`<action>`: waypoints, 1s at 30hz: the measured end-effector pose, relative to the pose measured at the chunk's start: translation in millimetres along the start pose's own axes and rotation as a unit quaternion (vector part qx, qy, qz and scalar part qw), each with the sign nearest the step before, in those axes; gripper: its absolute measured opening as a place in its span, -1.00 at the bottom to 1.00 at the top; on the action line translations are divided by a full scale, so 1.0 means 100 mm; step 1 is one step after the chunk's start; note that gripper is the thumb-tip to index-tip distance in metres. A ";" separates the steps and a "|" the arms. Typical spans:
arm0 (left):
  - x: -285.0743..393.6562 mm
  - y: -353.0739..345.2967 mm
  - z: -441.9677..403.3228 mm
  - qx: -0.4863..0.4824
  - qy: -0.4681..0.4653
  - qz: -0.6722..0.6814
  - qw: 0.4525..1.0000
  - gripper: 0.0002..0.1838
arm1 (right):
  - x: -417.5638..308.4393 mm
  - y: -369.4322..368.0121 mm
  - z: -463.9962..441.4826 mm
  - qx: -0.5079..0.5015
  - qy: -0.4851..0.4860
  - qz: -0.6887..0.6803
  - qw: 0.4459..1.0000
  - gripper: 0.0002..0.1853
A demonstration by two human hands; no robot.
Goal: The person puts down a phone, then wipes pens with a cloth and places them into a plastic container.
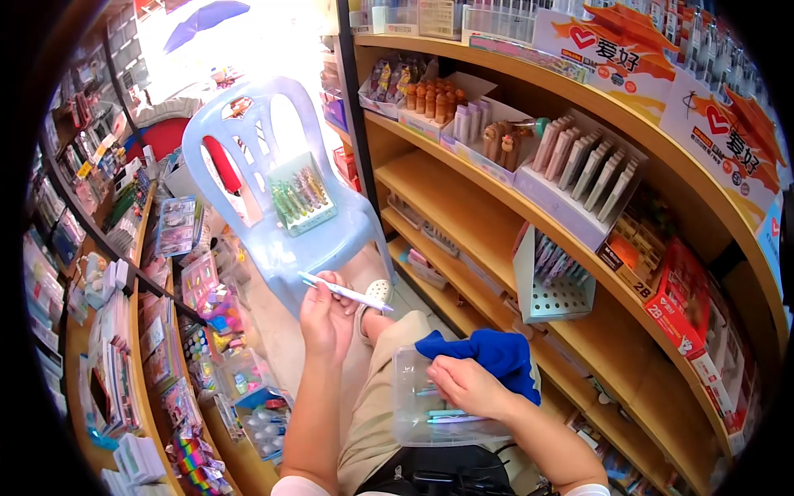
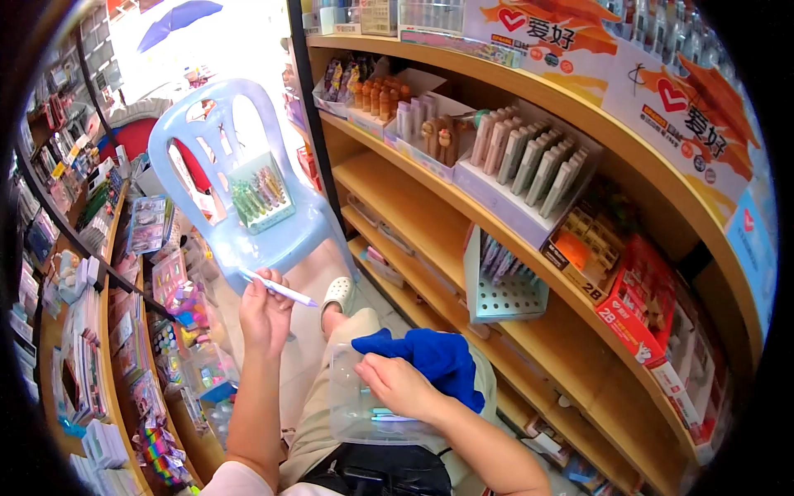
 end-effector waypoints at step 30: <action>-0.44 -0.13 0.24 -0.096 0.162 -0.134 0.973 -0.78 | 0.15 0.14 0.00 0.226 0.039 -0.224 0.947 -0.82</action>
Point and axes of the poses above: each hand's wrist, its own z-axis away from the middle knuckle, its own y-axis out of the back of the hand, x = y × z, the point moved 1 cm from there along -z, towards the middle knuckle, and after that the axes turned 15 degrees about y, right-handed, at the moved point
